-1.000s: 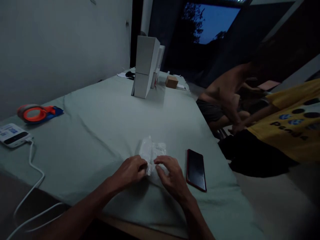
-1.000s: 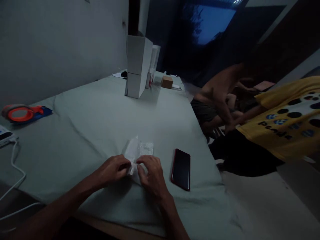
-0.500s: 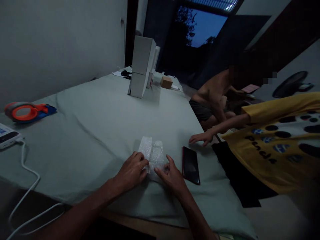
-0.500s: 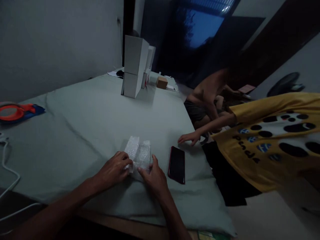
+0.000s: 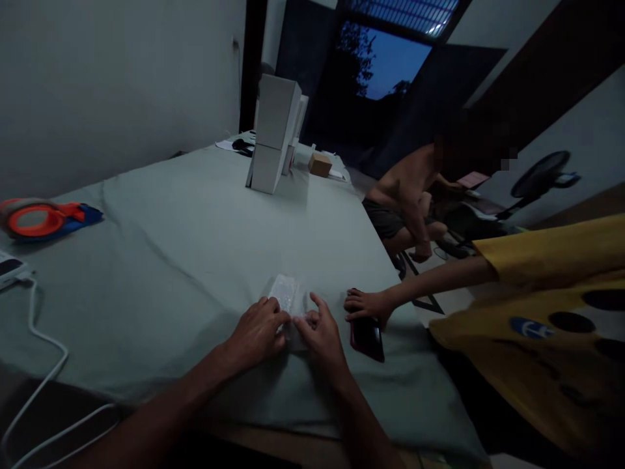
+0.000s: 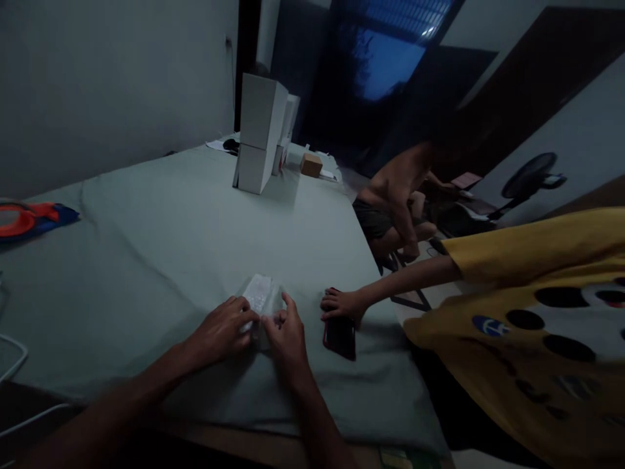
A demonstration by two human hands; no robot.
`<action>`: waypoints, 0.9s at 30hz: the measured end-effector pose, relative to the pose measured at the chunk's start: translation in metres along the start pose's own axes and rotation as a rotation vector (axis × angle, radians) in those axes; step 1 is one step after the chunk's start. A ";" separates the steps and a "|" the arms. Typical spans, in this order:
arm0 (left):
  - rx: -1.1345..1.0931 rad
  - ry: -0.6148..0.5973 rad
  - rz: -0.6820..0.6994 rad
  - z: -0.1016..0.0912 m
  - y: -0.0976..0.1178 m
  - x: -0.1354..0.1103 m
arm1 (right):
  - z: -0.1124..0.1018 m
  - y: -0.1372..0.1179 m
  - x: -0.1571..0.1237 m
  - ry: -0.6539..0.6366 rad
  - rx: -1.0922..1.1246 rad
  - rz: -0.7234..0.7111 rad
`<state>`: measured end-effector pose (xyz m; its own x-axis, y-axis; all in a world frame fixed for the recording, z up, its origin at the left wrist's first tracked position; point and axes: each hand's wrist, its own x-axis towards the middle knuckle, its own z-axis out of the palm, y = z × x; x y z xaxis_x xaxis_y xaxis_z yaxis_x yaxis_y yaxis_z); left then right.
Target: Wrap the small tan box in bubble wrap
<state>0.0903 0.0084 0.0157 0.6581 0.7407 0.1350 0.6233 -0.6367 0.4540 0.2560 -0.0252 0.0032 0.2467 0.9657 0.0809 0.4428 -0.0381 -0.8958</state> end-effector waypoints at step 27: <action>-0.696 0.219 -0.306 0.021 -0.016 -0.006 | 0.013 -0.007 -0.025 -0.241 -0.514 -0.461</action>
<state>0.0846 0.0098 -0.0110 0.3575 0.9324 0.0528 0.3079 -0.1710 0.9359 0.2352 -0.0458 0.0019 -0.2325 0.9401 0.2492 0.8190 0.3275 -0.4711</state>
